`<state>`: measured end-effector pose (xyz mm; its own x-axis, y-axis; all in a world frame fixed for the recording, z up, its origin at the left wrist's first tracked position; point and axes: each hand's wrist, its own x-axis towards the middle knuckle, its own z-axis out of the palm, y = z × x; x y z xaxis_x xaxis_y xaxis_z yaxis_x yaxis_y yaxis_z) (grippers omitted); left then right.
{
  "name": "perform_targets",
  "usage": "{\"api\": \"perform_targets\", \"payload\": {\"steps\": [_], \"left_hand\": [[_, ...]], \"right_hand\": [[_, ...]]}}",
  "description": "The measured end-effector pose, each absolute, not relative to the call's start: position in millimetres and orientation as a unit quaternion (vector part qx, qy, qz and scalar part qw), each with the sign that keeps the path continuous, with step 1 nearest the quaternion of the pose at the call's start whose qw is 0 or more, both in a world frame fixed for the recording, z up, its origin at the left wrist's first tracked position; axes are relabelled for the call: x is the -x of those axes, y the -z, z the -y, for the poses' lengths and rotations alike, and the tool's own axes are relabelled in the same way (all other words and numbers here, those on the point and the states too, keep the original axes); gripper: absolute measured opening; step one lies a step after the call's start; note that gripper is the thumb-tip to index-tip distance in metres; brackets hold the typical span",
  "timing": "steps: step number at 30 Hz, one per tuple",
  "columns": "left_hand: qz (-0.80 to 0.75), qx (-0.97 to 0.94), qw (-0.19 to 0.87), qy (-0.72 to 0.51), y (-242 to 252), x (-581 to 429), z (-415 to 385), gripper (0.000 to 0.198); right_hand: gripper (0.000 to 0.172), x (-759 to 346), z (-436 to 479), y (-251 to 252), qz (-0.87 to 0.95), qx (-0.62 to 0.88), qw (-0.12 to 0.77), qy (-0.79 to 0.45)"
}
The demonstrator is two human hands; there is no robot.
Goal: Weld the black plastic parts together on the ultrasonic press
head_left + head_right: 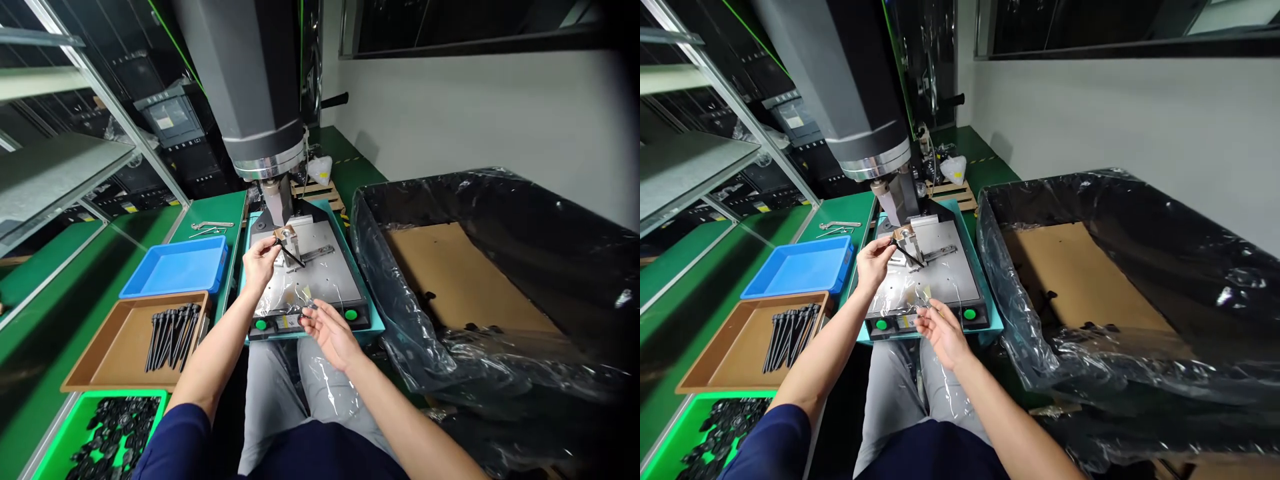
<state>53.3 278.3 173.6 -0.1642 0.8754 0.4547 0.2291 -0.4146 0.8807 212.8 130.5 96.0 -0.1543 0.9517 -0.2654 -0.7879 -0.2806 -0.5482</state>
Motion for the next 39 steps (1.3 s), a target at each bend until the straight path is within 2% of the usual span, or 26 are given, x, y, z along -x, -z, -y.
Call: {"api": "perform_targets", "payload": {"steps": [4, 9, 14, 24, 29, 33, 36, 39], "left_hand": [[-0.494, -0.639, 0.231, -0.543, -169, -53, -312, 0.022], [-0.493, -0.652, 0.264, -0.512, -165, -54, -336, 0.026], [-0.474, -0.662, 0.293, -0.501, -163, -50, -359, 0.022], [-0.411, -0.704, 0.332, -0.474, -167, -39, -374, 0.022], [-0.419, -0.731, 0.301, -0.447, -168, -35, -374, 0.020], [-0.428, -0.723, 0.330, -0.429, -164, -29, -379, 0.023], [-0.424, -0.722, 0.343, -0.425, -161, -27, -383, 0.025], [-0.416, -0.733, 0.335, -0.421, -160, -29, -381, 0.028]], "right_hand": [[0.044, -225, -111, -70, 0.109, 0.311, 0.571, -0.752], [0.043, -233, -89, -42, 0.062, 0.342, 0.558, -0.753], [0.041, -233, -77, -27, 0.038, 0.350, 0.547, -0.760], [0.040, -236, -77, -30, 0.068, 0.345, 0.542, -0.763], [0.039, -243, -81, -38, 0.099, 0.339, 0.551, -0.756], [0.042, -247, -86, -43, 0.129, 0.344, 0.558, -0.744], [0.046, -250, -95, -42, 0.177, 0.371, 0.560, -0.719], [0.048, -261, -115, -36, 0.286, 0.457, 0.556, -0.633]]}}
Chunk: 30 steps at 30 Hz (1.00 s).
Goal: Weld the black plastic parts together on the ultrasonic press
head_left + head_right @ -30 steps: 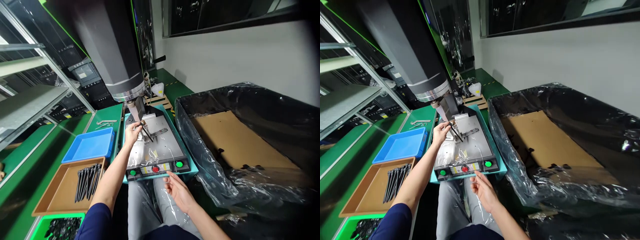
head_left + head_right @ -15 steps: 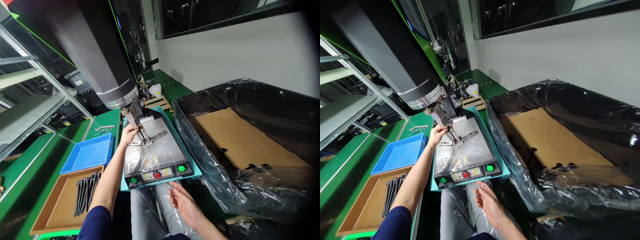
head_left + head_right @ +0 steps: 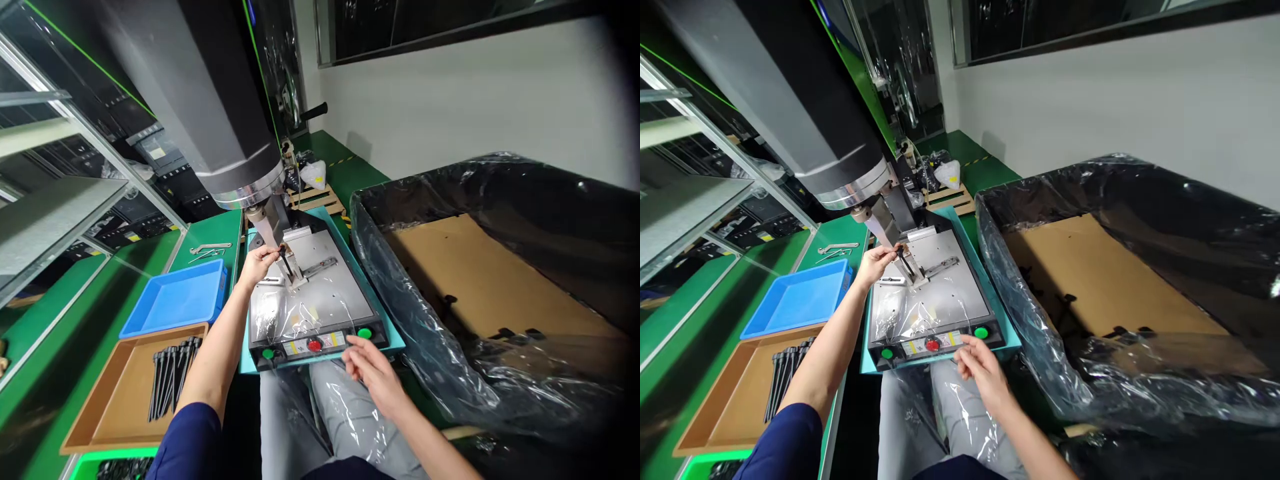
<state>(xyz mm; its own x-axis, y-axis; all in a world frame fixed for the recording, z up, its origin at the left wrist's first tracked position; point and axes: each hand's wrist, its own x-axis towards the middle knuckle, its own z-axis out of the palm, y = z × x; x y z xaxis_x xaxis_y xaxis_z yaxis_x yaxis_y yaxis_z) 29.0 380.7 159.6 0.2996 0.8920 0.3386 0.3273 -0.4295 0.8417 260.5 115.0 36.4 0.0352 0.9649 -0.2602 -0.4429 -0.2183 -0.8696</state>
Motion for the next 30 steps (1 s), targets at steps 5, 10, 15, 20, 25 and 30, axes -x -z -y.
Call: {"api": "perform_targets", "payload": {"steps": [5, 10, 15, 20, 25, 30], "left_hand": [[-0.496, -0.642, 0.272, -0.518, -141, -17, -344, 0.038], [-0.718, -0.569, 0.172, -0.362, -94, 28, -273, 0.038], [-0.755, -0.562, 0.170, -0.291, -62, 49, -230, 0.047], [-0.761, -0.555, 0.165, -0.294, -52, 49, -233, 0.039], [-0.746, -0.528, 0.197, -0.356, -48, 51, -230, 0.014], [-0.702, -0.503, 0.231, -0.448, -59, 49, -218, 0.021]], "right_hand": [[0.038, -291, -165, -38, 0.474, 0.656, 0.463, -0.361], [0.041, -296, -196, -63, 0.582, 0.760, 0.228, -0.179], [0.046, -279, -227, -78, 0.591, 0.775, 0.130, -0.181], [0.011, -265, -261, -78, 0.540, 0.774, 0.189, -0.273], [0.006, -253, -256, -74, 0.557, 0.713, 0.281, -0.321], [0.018, -245, -228, -82, 0.525, 0.618, 0.420, -0.408]]}}
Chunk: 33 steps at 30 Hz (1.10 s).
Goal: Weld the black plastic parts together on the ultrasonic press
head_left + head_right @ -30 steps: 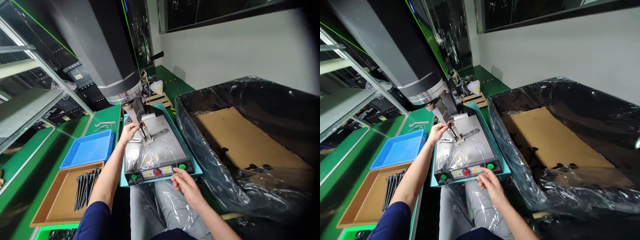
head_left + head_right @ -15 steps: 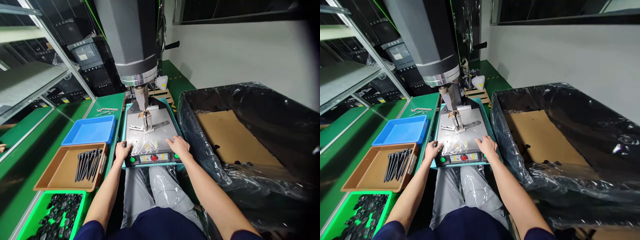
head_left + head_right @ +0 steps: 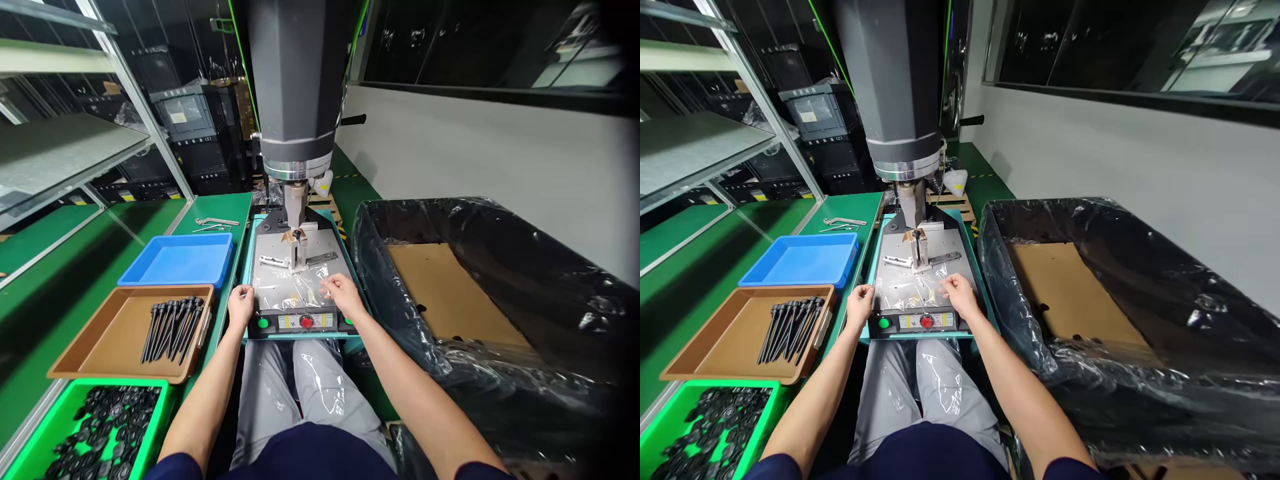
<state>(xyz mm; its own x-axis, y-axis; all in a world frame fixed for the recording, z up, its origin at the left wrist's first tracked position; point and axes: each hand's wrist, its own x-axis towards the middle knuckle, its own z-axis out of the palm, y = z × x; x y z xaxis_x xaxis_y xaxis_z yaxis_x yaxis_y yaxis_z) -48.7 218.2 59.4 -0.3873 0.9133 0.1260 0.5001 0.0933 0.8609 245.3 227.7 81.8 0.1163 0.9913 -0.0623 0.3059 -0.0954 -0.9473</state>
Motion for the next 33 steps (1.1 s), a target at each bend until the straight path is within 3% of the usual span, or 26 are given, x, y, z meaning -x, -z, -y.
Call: {"api": "perform_targets", "payload": {"steps": [4, 7, 16, 25, 33], "left_hand": [[-0.610, -0.471, 0.329, -0.545, -94, 43, -220, 0.030], [-0.530, -0.424, 0.404, -0.614, -124, 37, -233, 0.030], [-0.545, -0.373, 0.445, -0.605, -164, 25, -307, 0.042], [-0.593, -0.394, 0.430, -0.556, -177, 16, -374, 0.016], [-0.593, -0.378, 0.479, -0.526, -198, 11, -435, 0.019]], "right_hand": [[0.027, -248, -228, -111, 0.409, 0.524, 0.565, -0.489], [0.031, -253, -246, -138, 0.382, 0.516, 0.604, -0.473], [0.029, -259, -327, -175, 0.330, 0.585, 0.551, -0.495], [0.025, -266, -398, -174, 0.328, 0.624, 0.521, -0.482], [0.016, -277, -460, -192, 0.324, 0.644, 0.513, -0.466]]}}
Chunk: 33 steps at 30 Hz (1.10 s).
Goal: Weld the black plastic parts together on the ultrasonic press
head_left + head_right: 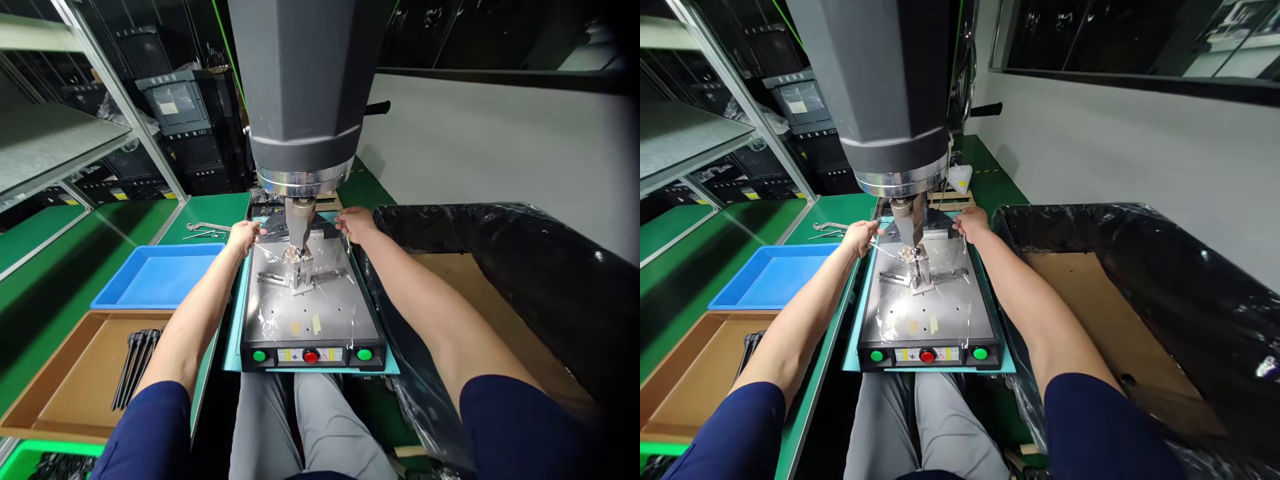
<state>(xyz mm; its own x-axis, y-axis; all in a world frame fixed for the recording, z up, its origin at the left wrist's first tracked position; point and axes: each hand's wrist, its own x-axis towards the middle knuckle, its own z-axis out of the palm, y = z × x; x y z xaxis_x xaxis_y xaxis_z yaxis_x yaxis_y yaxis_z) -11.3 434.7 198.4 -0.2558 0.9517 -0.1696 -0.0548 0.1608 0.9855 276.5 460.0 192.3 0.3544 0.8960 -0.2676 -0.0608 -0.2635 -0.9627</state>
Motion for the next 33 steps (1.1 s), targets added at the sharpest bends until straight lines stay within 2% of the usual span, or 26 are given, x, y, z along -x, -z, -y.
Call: {"api": "perform_targets", "payload": {"steps": [7, 11, 14, 21, 28, 33], "left_hand": [[-0.568, -0.331, 0.539, -0.527, -206, 11, -467, 0.027], [-0.534, -0.288, 0.623, -0.494, -196, 11, -446, 0.057], [-0.521, -0.297, 0.648, -0.470, -182, 16, -413, 0.078], [-0.494, -0.412, 0.582, -0.496, -153, 13, -354, 0.113], [-0.483, -0.456, 0.518, -0.538, -155, -3, -350, 0.102], [-0.486, -0.452, 0.519, -0.539, -154, -3, -351, 0.096]], "right_hand": [[0.016, -276, -499, -180, 0.318, 0.672, 0.494, -0.451], [0.017, -278, -507, -166, 0.316, 0.679, 0.488, -0.449], [0.019, -282, -506, -159, 0.312, 0.682, 0.488, -0.447], [0.018, -292, -503, -152, 0.302, 0.693, 0.489, -0.436], [0.016, -296, -499, -147, 0.312, 0.702, 0.483, -0.421], [0.016, -296, -499, -137, 0.329, 0.708, 0.471, -0.411]]}}
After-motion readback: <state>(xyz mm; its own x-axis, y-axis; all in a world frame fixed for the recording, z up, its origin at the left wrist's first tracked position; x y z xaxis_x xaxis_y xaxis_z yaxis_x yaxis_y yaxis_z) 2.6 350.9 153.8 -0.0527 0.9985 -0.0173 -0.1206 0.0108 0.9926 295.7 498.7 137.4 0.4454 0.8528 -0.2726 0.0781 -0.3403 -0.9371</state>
